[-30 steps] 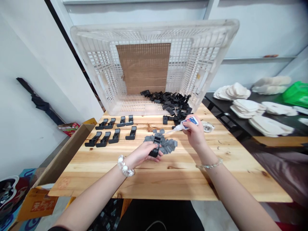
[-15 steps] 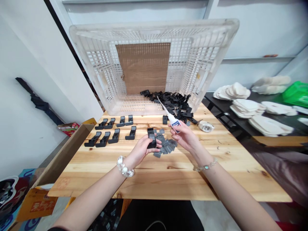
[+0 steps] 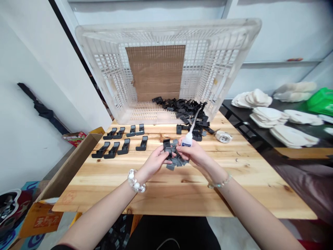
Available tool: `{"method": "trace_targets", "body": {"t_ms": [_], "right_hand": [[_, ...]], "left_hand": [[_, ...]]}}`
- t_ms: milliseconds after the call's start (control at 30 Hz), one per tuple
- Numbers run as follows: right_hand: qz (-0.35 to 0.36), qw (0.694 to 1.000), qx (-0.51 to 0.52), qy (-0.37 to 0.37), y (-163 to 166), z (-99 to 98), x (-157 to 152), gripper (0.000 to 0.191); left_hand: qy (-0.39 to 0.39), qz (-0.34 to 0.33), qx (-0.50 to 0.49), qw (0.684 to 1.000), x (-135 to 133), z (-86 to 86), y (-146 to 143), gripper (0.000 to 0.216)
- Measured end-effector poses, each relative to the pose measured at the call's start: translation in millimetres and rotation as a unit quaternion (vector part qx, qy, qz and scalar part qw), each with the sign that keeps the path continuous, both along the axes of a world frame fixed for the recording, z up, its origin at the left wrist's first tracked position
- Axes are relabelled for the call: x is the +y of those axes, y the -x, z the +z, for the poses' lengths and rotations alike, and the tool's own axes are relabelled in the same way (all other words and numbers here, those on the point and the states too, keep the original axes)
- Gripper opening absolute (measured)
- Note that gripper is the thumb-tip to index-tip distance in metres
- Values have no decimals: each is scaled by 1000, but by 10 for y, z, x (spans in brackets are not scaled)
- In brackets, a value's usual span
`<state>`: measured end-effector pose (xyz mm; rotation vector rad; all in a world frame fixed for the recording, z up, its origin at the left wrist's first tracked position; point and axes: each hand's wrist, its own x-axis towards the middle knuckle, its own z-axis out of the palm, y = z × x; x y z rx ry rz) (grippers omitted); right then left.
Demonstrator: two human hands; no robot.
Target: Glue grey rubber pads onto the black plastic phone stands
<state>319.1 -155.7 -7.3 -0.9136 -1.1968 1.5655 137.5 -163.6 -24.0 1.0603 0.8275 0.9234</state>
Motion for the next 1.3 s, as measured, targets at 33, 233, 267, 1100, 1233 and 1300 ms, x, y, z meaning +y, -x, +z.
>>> {"method": "trace_targets", "body": {"t_ms": [33, 233, 267, 1100, 1233, 1300], "right_hand": [[2, 1000, -20, -6, 25, -1, -5, 31], [-10, 995, -84, -45, 138, -66, -19, 31], [-14, 994, -91, -51, 138, -81, -16, 31], [-125, 944, -248, -179, 33, -161, 45, 15], [-122, 941, -257, -183, 29, -150, 45, 17], [-120, 939, -261, -190, 27, -148, 44, 17]], "left_hand": [[2, -1, 1, 1000, 2, 0, -2, 39], [19, -19, 12, 1000, -5, -10, -11, 35], [21, -23, 14, 999, -6, -14, -14, 33], [58, -59, 53, 995, -38, 13, -39, 26], [60, -58, 55, 995, -45, 17, -37, 25], [61, -58, 54, 995, -47, 21, -36, 25]]}}
